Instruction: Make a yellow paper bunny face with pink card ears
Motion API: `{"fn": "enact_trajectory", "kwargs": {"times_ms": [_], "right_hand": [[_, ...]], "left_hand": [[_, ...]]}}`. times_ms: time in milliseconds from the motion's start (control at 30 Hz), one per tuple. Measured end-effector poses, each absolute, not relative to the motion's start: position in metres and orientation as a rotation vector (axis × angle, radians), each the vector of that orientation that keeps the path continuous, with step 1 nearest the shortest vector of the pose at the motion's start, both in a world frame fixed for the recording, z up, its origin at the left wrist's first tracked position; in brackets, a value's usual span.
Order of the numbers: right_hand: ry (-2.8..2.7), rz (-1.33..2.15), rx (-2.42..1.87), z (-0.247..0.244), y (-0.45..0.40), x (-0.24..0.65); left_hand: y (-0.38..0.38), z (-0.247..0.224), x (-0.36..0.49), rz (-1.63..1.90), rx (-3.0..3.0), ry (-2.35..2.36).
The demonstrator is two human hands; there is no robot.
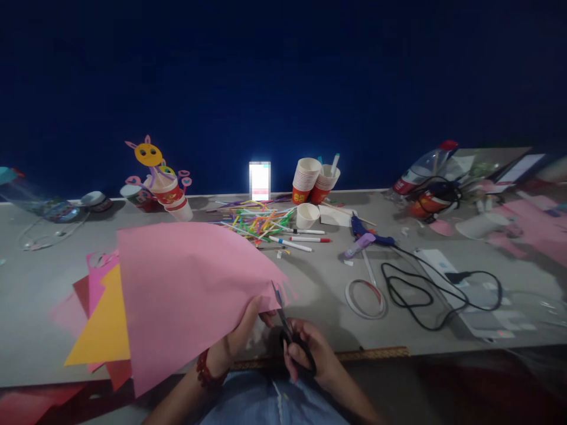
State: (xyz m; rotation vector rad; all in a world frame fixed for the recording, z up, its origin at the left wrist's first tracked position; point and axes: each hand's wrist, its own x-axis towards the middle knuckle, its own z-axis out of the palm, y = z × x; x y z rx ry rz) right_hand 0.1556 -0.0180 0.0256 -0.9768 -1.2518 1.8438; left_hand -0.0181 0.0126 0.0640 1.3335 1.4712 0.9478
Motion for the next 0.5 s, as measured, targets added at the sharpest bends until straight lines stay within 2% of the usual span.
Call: {"fn": "enact_trajectory", "kwargs": {"times_ms": [500], "right_hand": [[-1.207, 1.818, -0.992, 0.0216, -0.0193, 0.1526]], "left_hand": [[0.0114, 0.0680, -0.0198, 0.892, 1.401, 1.483]]}}
